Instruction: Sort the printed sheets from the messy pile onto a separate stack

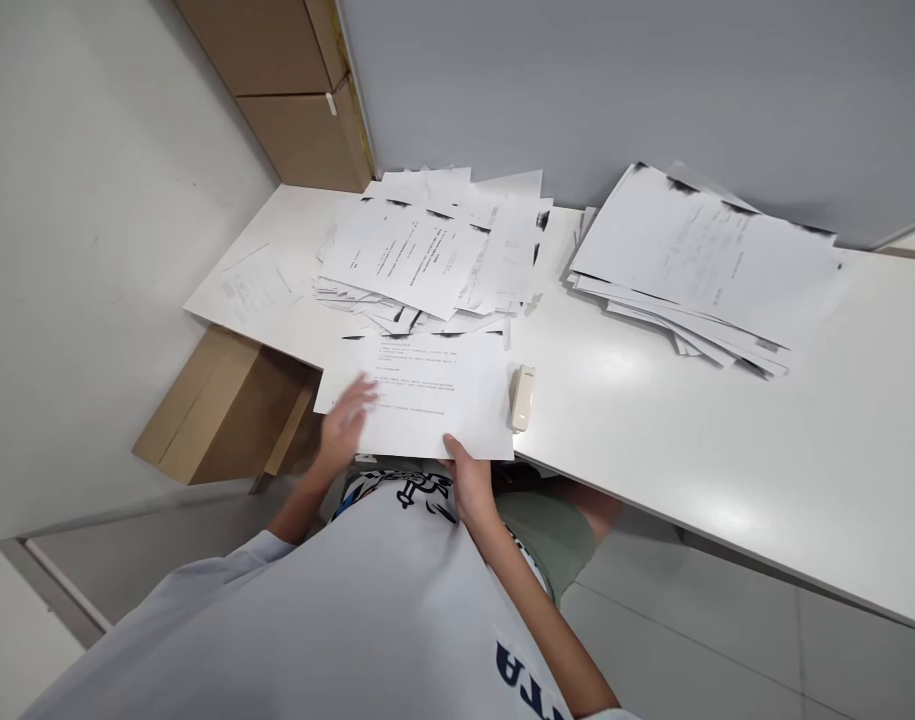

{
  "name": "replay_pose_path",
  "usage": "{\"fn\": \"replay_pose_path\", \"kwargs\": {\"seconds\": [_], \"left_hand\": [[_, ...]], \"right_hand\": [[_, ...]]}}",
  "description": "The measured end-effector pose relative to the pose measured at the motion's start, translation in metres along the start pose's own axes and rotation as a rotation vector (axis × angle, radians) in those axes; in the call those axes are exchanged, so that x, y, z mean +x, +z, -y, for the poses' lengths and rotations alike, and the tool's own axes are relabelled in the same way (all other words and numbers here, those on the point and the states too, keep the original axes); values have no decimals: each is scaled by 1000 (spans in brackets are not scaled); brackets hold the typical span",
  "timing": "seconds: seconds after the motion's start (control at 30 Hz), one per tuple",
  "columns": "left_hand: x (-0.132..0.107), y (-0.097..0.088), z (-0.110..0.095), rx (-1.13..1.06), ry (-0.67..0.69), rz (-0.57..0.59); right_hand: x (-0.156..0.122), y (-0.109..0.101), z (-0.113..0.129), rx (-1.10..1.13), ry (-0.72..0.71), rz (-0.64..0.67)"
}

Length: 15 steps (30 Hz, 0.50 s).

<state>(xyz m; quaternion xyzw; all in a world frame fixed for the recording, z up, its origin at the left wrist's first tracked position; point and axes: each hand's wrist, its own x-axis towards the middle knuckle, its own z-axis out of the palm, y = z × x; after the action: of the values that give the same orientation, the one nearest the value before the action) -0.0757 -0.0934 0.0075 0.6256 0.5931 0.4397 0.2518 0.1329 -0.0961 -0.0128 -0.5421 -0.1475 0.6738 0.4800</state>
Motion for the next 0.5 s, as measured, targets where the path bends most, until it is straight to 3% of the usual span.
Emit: {"fn": "replay_pose_path", "kwargs": {"seconds": [0.07,0.1,0.17,0.23,0.37,0.5], "left_hand": [[4,-19,21,118,-234,-336],[6,-28,30,120,-361,-405],[8,-40,39,44,-542,-362],[7,-44,37,-20,-588,-239],[2,-36,19,114,-525,-126],[2,-27,7,405,-335,-38]], "right_hand": [[0,-1,-1,5,4,4],[0,-1,-1,4,3,17],[0,-1,-2,-5,0,48],[-1,0,-2,-8,0,71],[-1,1,-4,-1,6,83],[1,0,-5,-13,4,103]]}}
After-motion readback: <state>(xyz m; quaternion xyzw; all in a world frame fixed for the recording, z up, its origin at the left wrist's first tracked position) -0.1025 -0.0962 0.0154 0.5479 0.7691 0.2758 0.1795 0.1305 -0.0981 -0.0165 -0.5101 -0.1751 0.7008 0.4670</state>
